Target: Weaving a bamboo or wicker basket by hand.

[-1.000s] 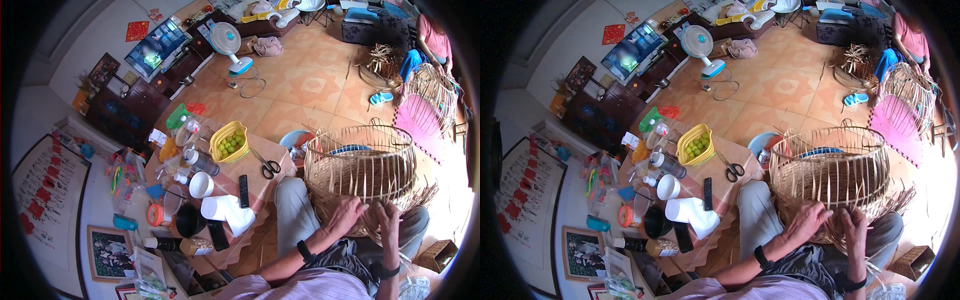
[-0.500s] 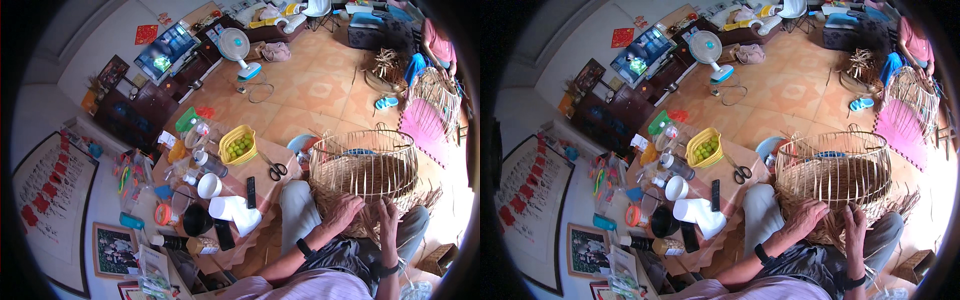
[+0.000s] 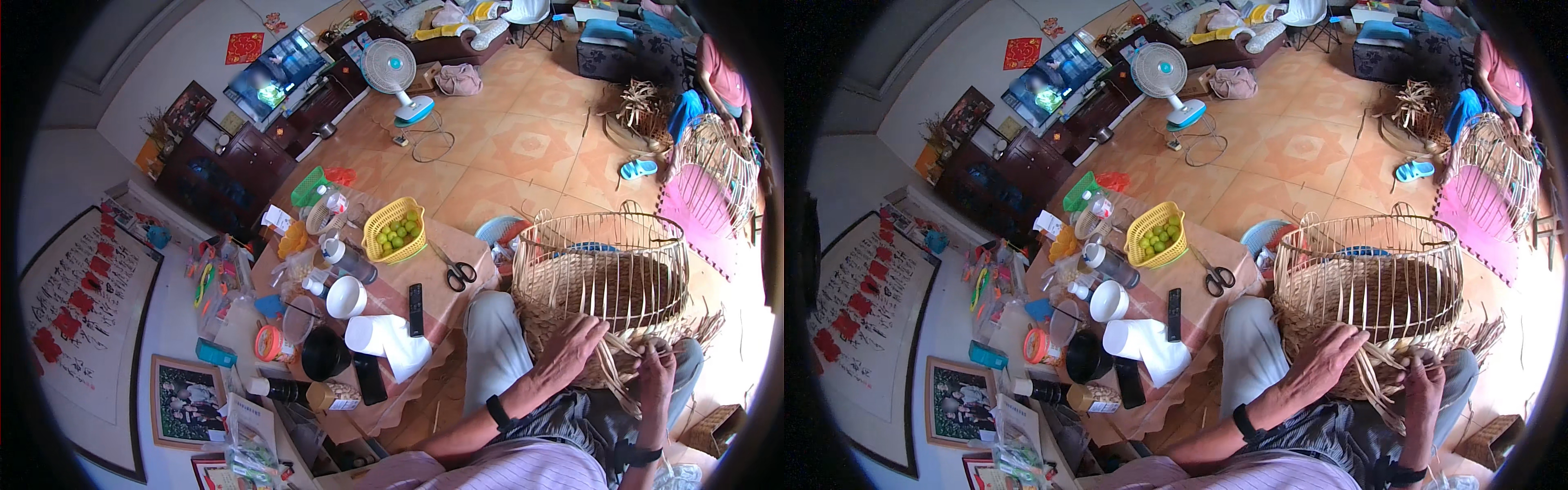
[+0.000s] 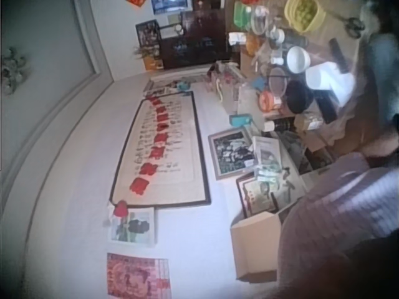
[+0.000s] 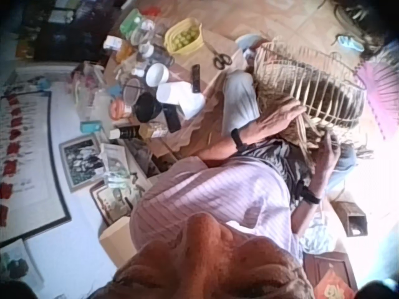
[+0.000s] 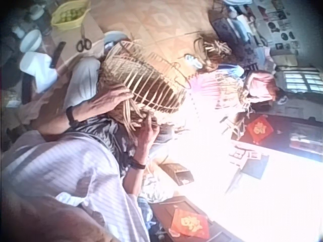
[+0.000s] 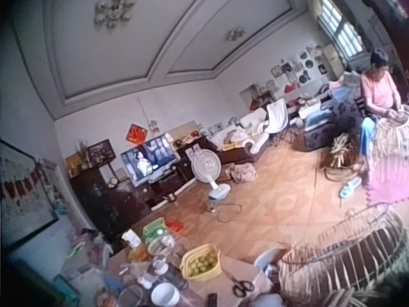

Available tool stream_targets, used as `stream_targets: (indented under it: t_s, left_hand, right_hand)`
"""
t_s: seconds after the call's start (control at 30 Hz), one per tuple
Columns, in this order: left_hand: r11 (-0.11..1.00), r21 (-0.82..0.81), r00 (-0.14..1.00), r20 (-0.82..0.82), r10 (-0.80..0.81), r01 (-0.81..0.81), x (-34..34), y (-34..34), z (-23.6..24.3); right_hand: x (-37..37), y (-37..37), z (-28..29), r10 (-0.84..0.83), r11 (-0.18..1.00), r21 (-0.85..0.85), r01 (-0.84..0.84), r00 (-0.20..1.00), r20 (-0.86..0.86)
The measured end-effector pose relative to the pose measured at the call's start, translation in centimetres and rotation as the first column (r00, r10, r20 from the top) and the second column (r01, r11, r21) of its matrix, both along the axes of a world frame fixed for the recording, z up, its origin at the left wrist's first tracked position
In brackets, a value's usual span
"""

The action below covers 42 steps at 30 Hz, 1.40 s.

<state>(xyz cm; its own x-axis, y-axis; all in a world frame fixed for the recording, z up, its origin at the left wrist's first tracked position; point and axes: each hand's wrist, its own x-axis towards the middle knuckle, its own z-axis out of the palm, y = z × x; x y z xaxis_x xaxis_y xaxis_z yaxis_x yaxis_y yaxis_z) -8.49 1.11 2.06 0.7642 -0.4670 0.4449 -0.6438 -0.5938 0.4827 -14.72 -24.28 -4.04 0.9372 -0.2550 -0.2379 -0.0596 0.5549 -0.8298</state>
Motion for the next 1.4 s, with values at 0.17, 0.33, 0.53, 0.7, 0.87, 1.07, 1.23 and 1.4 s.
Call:
stream_targets:
  t_s: [0.17,0.33,0.53,0.7,0.87,1.07,1.23,1.4]
  left_hand:
    - [0.994,-0.02,0.983,-0.149,-0.111,0.109,0.5,-0.2,-0.8]
    - [0.986,-0.099,0.961,-0.23,-0.15,0.131,1.6,-0.2,-1.0]
    - [0.968,-0.186,0.913,-0.342,-0.224,0.168,3.0,0.0,-1.1]
    - [0.961,-0.232,0.921,-0.322,-0.22,0.148,3.2,0.2,-0.9]
    - [0.966,-0.195,0.912,-0.34,-0.228,0.169,3.4,0.2,-1.3]
    - [0.963,-0.231,0.9,-0.376,-0.223,0.142,3.4,0.2,-1.1]
    - [0.962,-0.244,0.854,-0.467,-0.228,0.123,3.6,0.0,-0.1]
    - [0.974,-0.169,0.879,-0.426,-0.213,0.153,3.4,0.4,0.3]
  right_hand:
    - [-1.3,-4.9,1.0,0.096,0.952,-0.291,-0.094,0.995,-0.009]
    - [-2.9,-5.8,5.8,-0.284,0.167,-0.934,0.315,0.923,0.26]
    - [-2.4,3.6,8.7,0.15,0.094,-0.989,0.118,0.98,0.131]
    - [-0.4,9.0,7.3,0.207,-0.066,-0.997,-0.043,0.977,-0.056]
    - [-0.2,9.2,5.4,0.127,0.073,-0.982,-0.177,0.978,-0.166]
    - [-2.4,8.1,4.2,0.236,0.041,-0.991,-0.126,0.965,-0.113]
    - [-3.4,8.6,5.4,0.363,0.162,-0.977,-0.14,0.929,-0.073]
    - [-3.1,6.3,5.7,0.246,0.113,-0.96,-0.255,0.943,-0.222]
